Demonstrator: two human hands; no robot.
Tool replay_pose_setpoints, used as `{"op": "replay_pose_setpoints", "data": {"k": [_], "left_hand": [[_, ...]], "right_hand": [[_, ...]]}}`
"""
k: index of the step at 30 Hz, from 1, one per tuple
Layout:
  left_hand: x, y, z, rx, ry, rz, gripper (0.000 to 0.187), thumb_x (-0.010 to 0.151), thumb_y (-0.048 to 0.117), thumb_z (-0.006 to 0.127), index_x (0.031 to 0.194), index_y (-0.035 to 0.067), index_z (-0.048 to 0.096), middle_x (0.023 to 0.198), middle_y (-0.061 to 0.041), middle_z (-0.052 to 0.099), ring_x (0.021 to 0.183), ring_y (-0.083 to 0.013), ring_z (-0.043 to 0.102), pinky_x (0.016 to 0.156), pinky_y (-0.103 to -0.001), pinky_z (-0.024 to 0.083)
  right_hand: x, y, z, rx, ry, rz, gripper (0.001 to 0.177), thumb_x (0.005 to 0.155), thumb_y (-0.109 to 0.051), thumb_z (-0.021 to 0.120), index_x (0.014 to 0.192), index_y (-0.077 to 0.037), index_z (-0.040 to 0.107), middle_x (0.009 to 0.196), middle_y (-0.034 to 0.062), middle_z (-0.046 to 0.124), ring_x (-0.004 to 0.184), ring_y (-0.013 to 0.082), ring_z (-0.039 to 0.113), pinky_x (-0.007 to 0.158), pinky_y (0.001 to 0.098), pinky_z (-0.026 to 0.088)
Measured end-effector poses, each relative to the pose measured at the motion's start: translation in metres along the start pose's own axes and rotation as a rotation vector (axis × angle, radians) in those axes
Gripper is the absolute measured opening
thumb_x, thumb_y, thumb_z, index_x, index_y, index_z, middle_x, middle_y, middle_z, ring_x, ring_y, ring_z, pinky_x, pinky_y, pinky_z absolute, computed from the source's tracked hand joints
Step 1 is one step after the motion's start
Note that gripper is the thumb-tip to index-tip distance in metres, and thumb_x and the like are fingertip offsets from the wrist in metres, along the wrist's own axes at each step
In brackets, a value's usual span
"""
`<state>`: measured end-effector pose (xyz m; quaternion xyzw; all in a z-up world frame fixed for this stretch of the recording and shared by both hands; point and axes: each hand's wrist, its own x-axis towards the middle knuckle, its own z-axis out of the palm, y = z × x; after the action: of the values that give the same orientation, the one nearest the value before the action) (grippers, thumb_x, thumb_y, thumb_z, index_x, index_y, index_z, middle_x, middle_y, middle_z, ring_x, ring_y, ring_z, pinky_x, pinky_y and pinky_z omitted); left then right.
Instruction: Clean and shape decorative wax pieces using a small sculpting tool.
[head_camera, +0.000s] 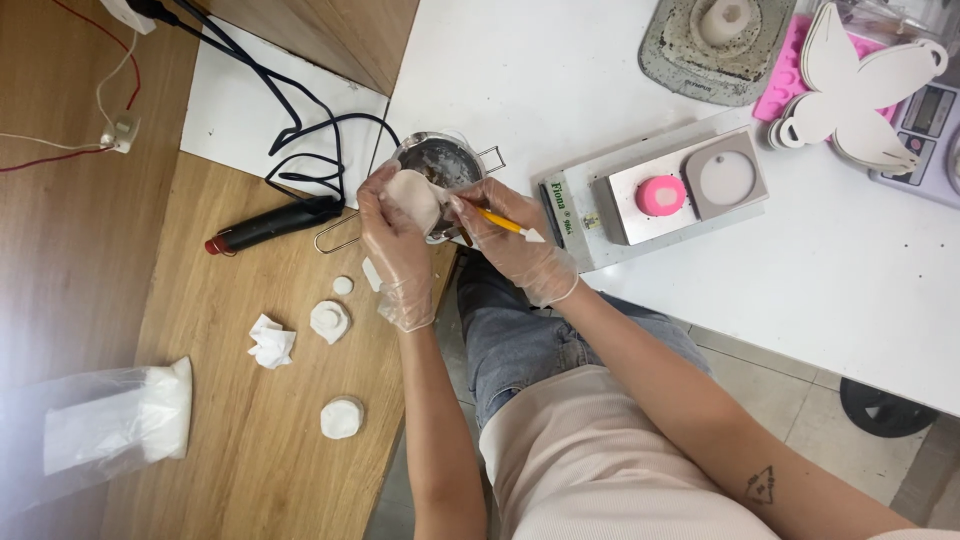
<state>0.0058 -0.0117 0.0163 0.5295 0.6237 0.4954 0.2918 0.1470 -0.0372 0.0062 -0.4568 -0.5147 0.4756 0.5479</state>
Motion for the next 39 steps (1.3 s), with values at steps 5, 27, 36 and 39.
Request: {"op": "replay_pose_setpoints", "data": {"k": [5,27,36,39], "left_hand": [[-0.004,-0.003,0.006,-0.011,0.050,-0.035,0.030,0.105,-0.005,0.039,0.127,-0.004,0.059,0.124,-0.017,0.068,0.115,-0.0258,0.068,0.101,-0.035,0.054],[0.007,-0.017,0.000,-0.059,0.093,-0.048,0.028,0.110,0.001,0.037,0.130,-0.001,0.057,0.136,-0.016,0.065,0.128,-0.0284,0.062,0.110,-0.037,0.048],[0.011,-0.041,-0.001,-0.268,0.057,-0.133,0.031,0.112,0.003,0.034,0.130,-0.002,0.059,0.137,-0.013,0.065,0.125,-0.0246,0.063,0.111,-0.036,0.050],[0.014,-0.038,-0.008,-0.097,0.002,-0.024,0.037,0.104,-0.003,0.039,0.134,-0.001,0.061,0.141,-0.013,0.064,0.132,-0.0234,0.061,0.114,-0.035,0.048]], "right_hand": [[0.001,-0.013,-0.004,-0.322,0.006,-0.134,0.011,0.102,-0.010,0.070,0.109,-0.002,0.070,0.096,0.0074,0.075,0.087,0.0095,0.073,0.075,0.0242,0.060],[0.002,0.010,-0.009,-0.052,0.012,0.241,0.022,0.106,-0.022,0.064,0.106,0.000,0.067,0.091,0.0028,0.071,0.082,0.0074,0.061,0.073,0.0236,0.053],[0.013,0.000,-0.028,0.025,-0.134,0.206,0.015,0.106,-0.018,0.064,0.108,-0.003,0.066,0.094,0.0044,0.074,0.089,0.0094,0.070,0.083,0.0268,0.061],[0.014,-0.036,-0.024,-0.186,-0.278,0.034,0.015,0.100,-0.014,0.070,0.112,-0.005,0.072,0.102,0.0047,0.074,0.093,0.0118,0.071,0.081,0.0273,0.060]]}}
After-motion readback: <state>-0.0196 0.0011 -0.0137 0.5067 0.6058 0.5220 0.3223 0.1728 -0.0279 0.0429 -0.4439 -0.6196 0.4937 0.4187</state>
